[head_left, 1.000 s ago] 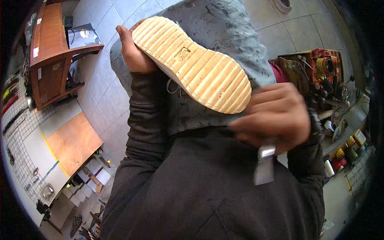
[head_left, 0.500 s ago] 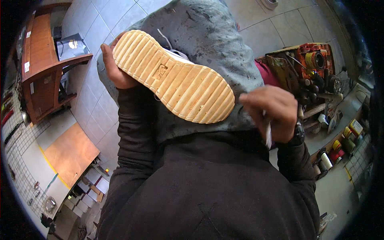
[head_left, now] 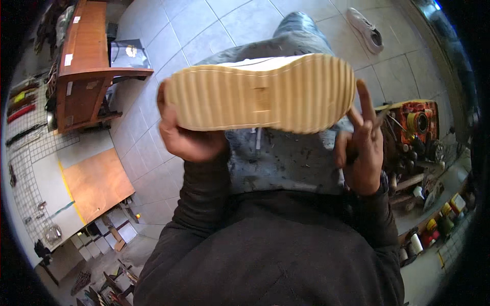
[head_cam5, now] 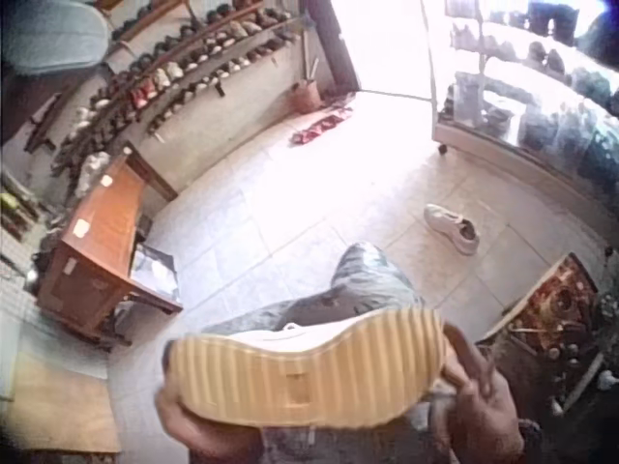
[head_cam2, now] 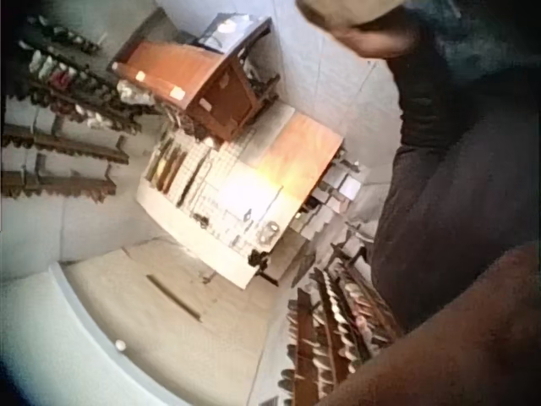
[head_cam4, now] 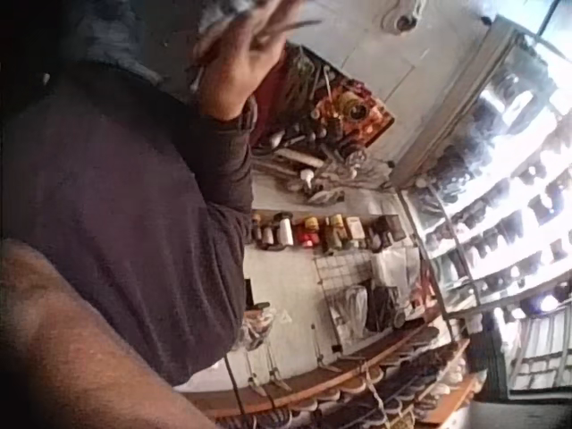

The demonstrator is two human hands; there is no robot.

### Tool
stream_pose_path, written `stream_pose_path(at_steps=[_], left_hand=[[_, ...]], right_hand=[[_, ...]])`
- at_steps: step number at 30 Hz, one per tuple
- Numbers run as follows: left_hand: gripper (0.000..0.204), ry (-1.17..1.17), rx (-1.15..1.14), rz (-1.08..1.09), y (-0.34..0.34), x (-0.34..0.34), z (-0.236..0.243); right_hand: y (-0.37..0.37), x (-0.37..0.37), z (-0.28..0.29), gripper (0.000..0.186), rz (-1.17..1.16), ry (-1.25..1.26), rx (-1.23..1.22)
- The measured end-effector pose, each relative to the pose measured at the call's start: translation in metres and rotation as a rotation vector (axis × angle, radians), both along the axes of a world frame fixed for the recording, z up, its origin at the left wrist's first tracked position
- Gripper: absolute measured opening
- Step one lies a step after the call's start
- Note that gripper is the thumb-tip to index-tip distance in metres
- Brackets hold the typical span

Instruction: Using a small tool to repair the sole of a white sneaker.

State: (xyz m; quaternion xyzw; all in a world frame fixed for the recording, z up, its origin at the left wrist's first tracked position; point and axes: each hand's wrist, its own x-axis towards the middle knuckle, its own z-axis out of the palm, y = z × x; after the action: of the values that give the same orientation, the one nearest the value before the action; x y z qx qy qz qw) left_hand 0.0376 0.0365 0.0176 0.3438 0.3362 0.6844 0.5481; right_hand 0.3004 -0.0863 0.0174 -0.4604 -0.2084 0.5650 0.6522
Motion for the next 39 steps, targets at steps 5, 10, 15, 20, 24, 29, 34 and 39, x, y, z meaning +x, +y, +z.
stream_pose_path(at_steps=[5, 10, 15, 20, 24, 29, 34, 39], left_hand=[[0.061, -0.397, -0.036, -0.411, -0.03, -0.006, -0.01], [0.11, -0.576, -0.339, -0.844, -0.036, -0.03, -0.022], [0.118, -0.154, -0.435, -0.921, -0.042, -0.018, -0.039], [0.106, 0.233, -0.306, -0.685, -0.045, 0.012, -0.052], [0.076, -0.047, -0.483, -0.418, -0.038, 0.029, -0.057], [0.068, -0.19, -0.533, -0.231, -0.033, 0.041, -0.062], [0.061, -0.17, -0.563, -0.257, -0.03, 0.046, -0.061], [0.059, -0.117, -0.552, -0.358, -0.024, 0.051, -0.053]], right_hand=[[0.08, 0.026, -0.026, 0.066, -0.078, -0.178, 0.116], [0.142, 0.059, -0.019, 0.068, 0.282, -0.39, 0.285], [0.193, 0.041, 0.003, 0.078, 0.718, 0.036, 0.369], [0.215, -0.014, 0.013, 0.066, 0.84, -0.098, 0.486], [0.193, -0.015, 0.011, 0.065, 0.633, -1.02, 0.176], [0.081, -0.013, -0.002, 0.059, 0.378, -1.363, 0.409], [-0.015, -0.029, 0.002, 0.046, 0.416, -1.112, 0.239], [-0.022, -0.035, -0.012, 0.039, 0.33, -1.12, 0.296]])
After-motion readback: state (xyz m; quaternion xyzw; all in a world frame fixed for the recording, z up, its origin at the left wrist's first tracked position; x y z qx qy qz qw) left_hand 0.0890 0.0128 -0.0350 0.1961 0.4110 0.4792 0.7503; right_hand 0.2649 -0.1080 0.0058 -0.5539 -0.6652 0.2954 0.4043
